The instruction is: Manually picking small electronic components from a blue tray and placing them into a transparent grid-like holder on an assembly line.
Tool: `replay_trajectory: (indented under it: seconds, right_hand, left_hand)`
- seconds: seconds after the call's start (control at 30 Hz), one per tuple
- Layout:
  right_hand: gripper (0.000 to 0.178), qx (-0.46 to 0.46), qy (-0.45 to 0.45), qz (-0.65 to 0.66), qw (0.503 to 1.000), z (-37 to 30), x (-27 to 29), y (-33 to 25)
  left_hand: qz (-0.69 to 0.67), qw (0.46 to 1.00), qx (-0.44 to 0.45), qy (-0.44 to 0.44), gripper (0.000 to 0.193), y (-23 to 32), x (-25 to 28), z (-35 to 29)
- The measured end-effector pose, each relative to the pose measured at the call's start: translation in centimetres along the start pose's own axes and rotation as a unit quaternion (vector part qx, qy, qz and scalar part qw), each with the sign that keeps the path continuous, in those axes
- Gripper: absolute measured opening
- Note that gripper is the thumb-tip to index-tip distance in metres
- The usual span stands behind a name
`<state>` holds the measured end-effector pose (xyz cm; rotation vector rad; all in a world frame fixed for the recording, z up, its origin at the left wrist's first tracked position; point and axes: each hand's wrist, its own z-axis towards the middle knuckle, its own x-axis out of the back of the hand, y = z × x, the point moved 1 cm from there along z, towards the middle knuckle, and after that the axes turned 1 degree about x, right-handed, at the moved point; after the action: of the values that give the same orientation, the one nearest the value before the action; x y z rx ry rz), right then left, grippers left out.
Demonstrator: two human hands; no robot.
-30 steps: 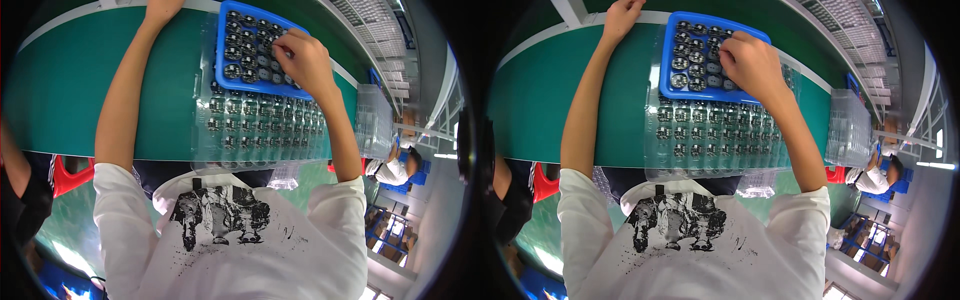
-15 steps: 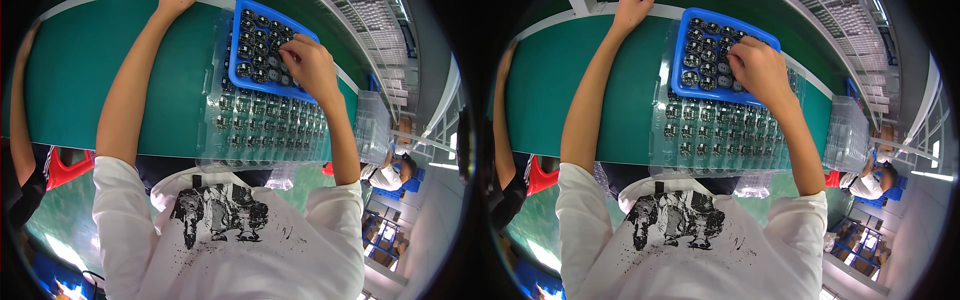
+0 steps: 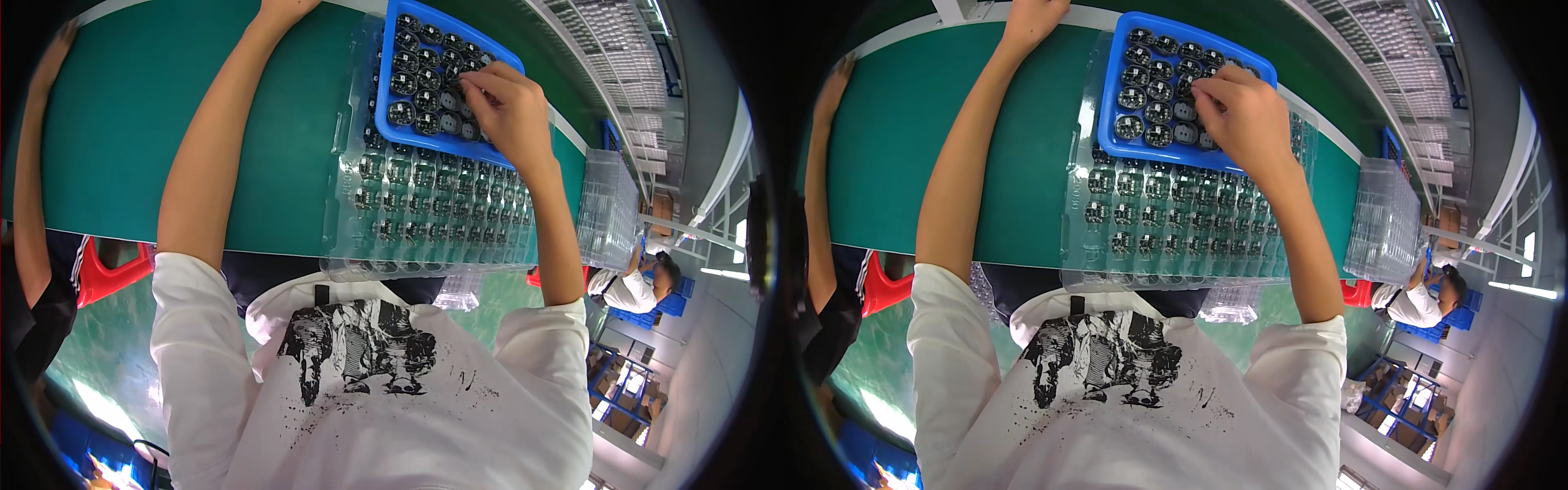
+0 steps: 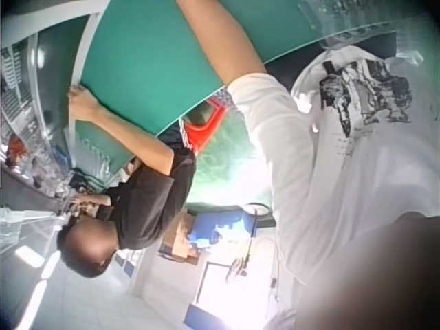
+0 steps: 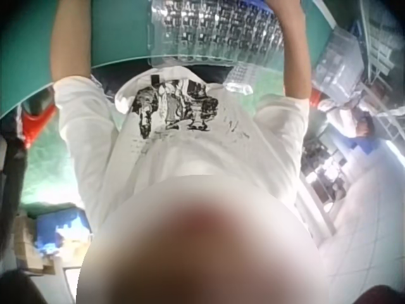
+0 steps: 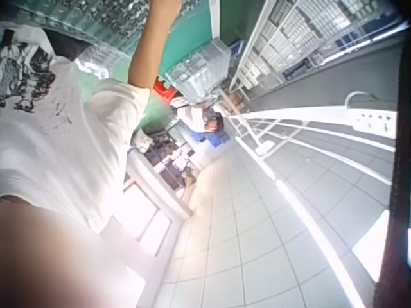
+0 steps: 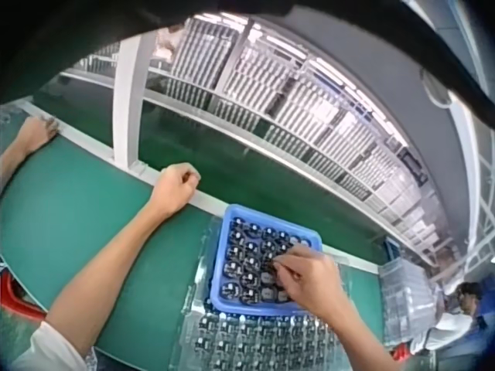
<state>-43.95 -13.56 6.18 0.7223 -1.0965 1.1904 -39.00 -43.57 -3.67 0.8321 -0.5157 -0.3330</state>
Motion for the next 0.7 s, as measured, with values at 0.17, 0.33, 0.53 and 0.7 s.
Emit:
replay_trajectory:
  seconds: [0.17, 0.33, 0.53, 0.7]
  right_hand:
    - [0.009, -0.022, 0.047, 0.024, 0.998, -0.4, 1.3, 0.5]
    - [0.008, -0.024, 0.008, 0.0, 1.0, -1.8, 1.7, 1.2]
    - [0.008, -0.01, -0.022, -0.025, 0.999, -2.1, 1.4, 1.3]
    - [0.008, -0.003, -0.025, -0.024, 0.999, -1.8, 1.3, 1.4]
  left_hand:
    - [0.006, 1.0, -0.006, 0.007, 0.015, -0.3, 0.0, 0.0]
    - [0.005, 1.0, -0.003, 0.001, 0.016, -0.4, 0.0, 0.1]
    - [-0.003, 1.0, -0.004, -0.003, 0.015, -0.5, -0.1, 0.1]
    - [-0.01, 1.0, -0.002, -0.004, 0.015, -0.4, 0.0, 0.1]
